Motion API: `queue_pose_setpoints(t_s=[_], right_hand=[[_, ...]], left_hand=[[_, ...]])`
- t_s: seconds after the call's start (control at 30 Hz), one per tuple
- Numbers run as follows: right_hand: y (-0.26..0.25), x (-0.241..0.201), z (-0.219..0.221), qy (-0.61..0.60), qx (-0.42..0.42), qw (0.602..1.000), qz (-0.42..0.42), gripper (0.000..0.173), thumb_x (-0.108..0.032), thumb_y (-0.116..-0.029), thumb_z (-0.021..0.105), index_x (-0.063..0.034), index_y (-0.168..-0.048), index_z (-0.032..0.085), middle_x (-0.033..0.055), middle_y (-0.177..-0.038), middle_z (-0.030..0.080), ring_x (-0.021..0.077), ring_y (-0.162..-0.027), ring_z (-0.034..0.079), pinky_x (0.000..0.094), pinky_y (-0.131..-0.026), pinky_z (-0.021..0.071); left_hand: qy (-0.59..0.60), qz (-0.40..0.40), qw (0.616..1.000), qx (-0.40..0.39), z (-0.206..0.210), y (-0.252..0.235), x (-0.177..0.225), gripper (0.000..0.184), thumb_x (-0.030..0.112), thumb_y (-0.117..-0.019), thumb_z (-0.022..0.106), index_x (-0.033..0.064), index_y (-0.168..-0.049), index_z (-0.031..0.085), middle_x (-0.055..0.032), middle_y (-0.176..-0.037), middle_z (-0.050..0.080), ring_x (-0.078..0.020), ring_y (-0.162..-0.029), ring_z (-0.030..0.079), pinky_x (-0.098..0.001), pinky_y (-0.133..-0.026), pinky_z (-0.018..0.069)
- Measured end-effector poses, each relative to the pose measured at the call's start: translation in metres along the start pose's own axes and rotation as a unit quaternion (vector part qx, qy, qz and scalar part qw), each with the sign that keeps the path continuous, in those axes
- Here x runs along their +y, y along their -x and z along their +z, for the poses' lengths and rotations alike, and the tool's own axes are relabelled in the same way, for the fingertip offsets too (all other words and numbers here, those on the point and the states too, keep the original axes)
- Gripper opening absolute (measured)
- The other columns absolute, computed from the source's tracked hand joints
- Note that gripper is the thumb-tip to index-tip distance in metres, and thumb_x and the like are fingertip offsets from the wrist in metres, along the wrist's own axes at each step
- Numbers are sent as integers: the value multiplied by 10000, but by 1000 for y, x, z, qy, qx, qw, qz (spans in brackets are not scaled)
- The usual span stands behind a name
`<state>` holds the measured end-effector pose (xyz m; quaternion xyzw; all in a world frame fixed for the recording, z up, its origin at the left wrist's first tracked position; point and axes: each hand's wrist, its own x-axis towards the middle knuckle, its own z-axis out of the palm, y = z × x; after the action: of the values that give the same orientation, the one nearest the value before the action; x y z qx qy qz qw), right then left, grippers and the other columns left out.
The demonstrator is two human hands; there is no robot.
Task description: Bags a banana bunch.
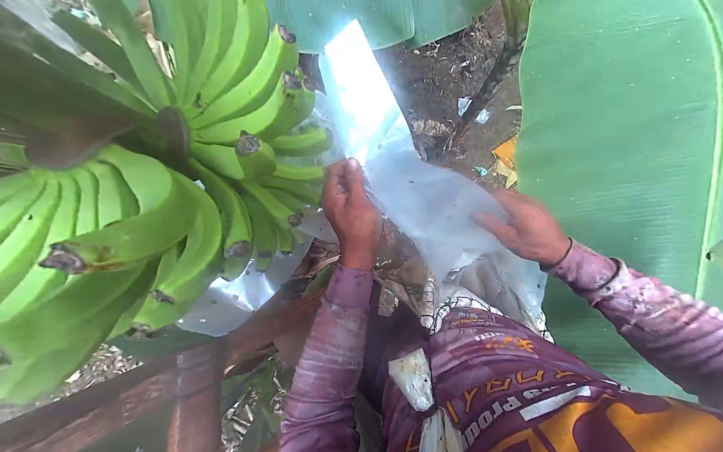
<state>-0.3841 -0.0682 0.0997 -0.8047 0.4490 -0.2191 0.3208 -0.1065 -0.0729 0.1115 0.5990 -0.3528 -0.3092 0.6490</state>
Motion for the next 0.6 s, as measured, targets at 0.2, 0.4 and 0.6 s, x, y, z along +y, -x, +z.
queue_pose_setpoints(t_s=[0.2,0.4,0.6], right_hand=[[-6,-12,-18,-51,-24,998,-16,324,-232,-1065,461,-59,-982,722,24,-786,687,88,-727,665,324,-663,567],[-7,-18,-32,-200,-19,976,88,205,-167,-990,637,-95,-820,728,-47,-677,675,7,-581,607,206,-535,511],[-2,-33,-11,-335,-31,935,109,110,-104,-943,684,-88,-851,742,-24,-674,692,35,-533,603,204,-503,524]], left_hand=[[-15,-11,1000,6,4,-10,-3,160,196,-1064,528,76,-1017,623,2,-875,611,-89,-824,629,-295,-797,562],[-82,13,995,-57,-5,-2,20,310,187,-1052,534,28,-1318,529,-60,-1103,634,-121,-887,674,-302,-757,601],[-228,298,856,-356,5,42,31,363,16,-863,661,43,-1219,726,-158,-1292,657,-307,-1173,616,-411,-982,530]])
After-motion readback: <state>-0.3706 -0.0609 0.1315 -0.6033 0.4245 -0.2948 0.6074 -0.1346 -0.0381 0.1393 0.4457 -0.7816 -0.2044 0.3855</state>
